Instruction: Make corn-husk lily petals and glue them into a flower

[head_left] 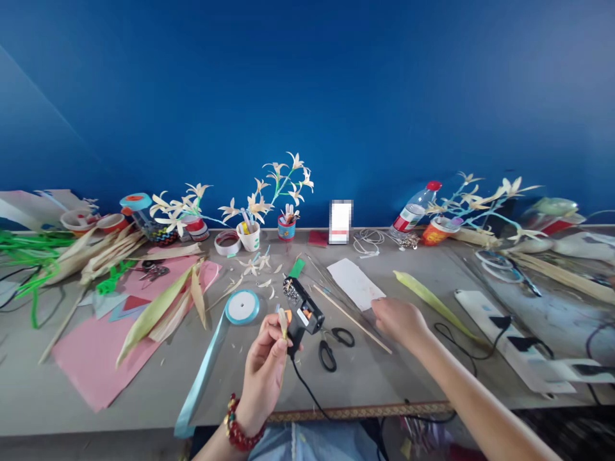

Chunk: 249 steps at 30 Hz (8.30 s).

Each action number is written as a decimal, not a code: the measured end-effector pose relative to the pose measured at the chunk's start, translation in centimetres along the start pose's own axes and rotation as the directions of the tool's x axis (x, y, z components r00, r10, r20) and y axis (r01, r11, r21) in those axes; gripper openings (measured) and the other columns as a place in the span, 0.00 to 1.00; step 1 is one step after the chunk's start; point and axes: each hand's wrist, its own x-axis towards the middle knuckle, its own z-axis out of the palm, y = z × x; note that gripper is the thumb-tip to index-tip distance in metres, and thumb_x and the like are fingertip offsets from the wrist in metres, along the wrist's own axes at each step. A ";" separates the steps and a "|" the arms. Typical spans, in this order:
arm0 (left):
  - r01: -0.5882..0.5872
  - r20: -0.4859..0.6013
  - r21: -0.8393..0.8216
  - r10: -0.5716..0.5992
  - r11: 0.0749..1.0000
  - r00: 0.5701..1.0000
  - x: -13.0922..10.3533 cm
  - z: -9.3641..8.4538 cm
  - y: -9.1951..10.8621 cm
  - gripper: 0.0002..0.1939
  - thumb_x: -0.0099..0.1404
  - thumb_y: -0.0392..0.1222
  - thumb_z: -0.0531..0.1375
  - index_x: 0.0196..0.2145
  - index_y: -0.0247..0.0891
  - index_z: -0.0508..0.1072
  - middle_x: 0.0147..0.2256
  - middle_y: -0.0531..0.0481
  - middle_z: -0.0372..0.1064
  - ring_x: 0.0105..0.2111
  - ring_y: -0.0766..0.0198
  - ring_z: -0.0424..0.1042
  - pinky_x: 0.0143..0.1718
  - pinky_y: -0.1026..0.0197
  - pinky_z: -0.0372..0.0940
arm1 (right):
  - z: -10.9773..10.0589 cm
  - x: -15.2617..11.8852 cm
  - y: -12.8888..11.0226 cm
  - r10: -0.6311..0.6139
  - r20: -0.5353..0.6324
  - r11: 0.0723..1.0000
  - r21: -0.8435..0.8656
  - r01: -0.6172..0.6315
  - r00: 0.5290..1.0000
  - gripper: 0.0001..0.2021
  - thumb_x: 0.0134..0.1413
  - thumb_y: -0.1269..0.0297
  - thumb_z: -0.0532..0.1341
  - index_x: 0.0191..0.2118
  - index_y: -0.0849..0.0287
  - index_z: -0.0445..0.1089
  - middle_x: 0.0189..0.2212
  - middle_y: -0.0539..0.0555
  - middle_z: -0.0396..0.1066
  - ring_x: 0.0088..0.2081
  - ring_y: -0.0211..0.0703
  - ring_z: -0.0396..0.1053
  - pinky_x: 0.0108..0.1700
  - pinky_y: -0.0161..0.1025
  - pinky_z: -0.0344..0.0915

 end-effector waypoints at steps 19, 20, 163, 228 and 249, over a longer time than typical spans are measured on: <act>0.094 -0.040 -0.125 -0.100 0.988 0.994 0.6 0.6 -0.1 0.09 0.60 0.42 0.68 0.27 0.35 0.75 0.40 0.49 0.63 0.35 0.66 0.66 0.35 0.66 0.67 | -0.3 -0.9 4.1 -0.174 0.049 0.864 0.487 0.129 0.984 0.08 0.51 0.73 0.55 0.34 0.57 0.70 0.23 0.48 0.75 0.25 0.39 0.73 0.28 0.31 0.64; 0.091 -0.040 -0.132 -0.097 0.987 0.994 0.6 0.6 -0.2 0.09 0.60 0.42 0.68 0.27 0.35 0.75 0.41 0.49 0.63 0.34 0.66 0.65 0.35 0.65 0.67 | -0.3 -1.0 4.7 -0.194 0.062 0.808 0.576 0.123 0.979 0.08 0.52 0.72 0.55 0.35 0.57 0.70 0.22 0.48 0.75 0.24 0.39 0.73 0.28 0.32 0.65; -0.450 0.179 0.587 0.433 0.673 0.883 -1.6 0.3 0.2 0.07 0.68 0.36 0.58 0.31 0.40 0.73 0.38 0.45 0.67 0.39 0.56 0.68 0.40 0.59 0.64 | -8.0 -6.8 -10.7 -0.039 -0.512 0.537 0.713 0.450 0.858 0.05 0.57 0.65 0.57 0.40 0.53 0.64 0.29 0.48 0.75 0.29 0.41 0.74 0.32 0.35 0.68; 0.179 -0.042 0.087 -0.176 0.980 0.984 2.5 3.7 0.7 0.14 0.60 0.48 0.68 0.29 0.34 0.72 0.27 0.53 0.65 0.25 0.70 0.58 0.28 0.66 0.55 | 3.6 -6.5 -7.0 0.420 -0.352 0.063 0.931 0.360 0.837 0.16 0.51 0.51 0.68 0.36 0.60 0.80 0.27 0.55 0.81 0.31 0.52 0.78 0.32 0.39 0.75; 0.347 0.079 -0.197 -0.339 0.917 0.938 1.9 4.5 2.4 0.12 0.61 0.42 0.67 0.25 0.33 0.72 0.23 0.53 0.64 0.23 0.70 0.60 0.29 0.64 0.57 | 2.5 -7.5 -7.2 0.074 -0.587 0.294 0.785 0.545 0.806 0.11 0.61 0.60 0.62 0.44 0.55 0.79 0.40 0.56 0.82 0.40 0.51 0.80 0.43 0.36 0.75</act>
